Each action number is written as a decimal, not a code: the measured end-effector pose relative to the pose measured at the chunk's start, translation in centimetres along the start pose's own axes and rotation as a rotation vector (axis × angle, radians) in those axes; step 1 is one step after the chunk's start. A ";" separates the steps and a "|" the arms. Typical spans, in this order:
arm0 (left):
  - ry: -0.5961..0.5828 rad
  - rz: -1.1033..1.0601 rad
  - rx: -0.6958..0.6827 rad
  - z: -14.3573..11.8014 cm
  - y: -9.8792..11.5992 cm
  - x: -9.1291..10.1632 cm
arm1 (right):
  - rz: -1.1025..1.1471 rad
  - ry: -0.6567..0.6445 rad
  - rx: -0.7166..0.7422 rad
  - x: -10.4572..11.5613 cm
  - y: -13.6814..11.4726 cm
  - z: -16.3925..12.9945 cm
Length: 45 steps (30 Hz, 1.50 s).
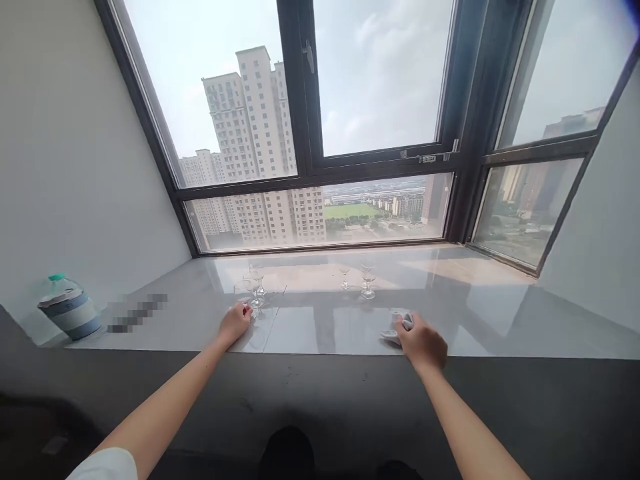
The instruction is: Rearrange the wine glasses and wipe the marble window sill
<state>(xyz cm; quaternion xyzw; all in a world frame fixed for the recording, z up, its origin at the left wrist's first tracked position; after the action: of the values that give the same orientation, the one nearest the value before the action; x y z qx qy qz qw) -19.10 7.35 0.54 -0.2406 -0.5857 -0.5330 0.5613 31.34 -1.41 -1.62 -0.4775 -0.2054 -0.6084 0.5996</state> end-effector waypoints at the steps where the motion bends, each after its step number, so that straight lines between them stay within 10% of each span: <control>1: 0.013 0.007 0.004 -0.1 0.1 -0.2 | -0.010 -0.003 0.003 0.0 0.0 0.0; 45: 0.067 0.030 -0.007 -1.4 0.8 -0.9 | -0.056 -0.069 0.005 -0.6 0.8 0.1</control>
<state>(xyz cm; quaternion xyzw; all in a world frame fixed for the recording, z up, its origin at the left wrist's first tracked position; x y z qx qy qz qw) -17.62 6.68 -0.27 -0.2334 -0.5609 -0.5344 0.5877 32.05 -1.14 -2.29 -0.4906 -0.2409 -0.6076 0.5763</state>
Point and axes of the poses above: each hand's wrist, its own z-axis towards the middle knuckle, its own x-axis out of the back of the hand, y = z × x, the point moved 1 cm from there along z, towards the middle knuckle, and after that the axes turned 12 degrees about x, right-handed, at the moved point
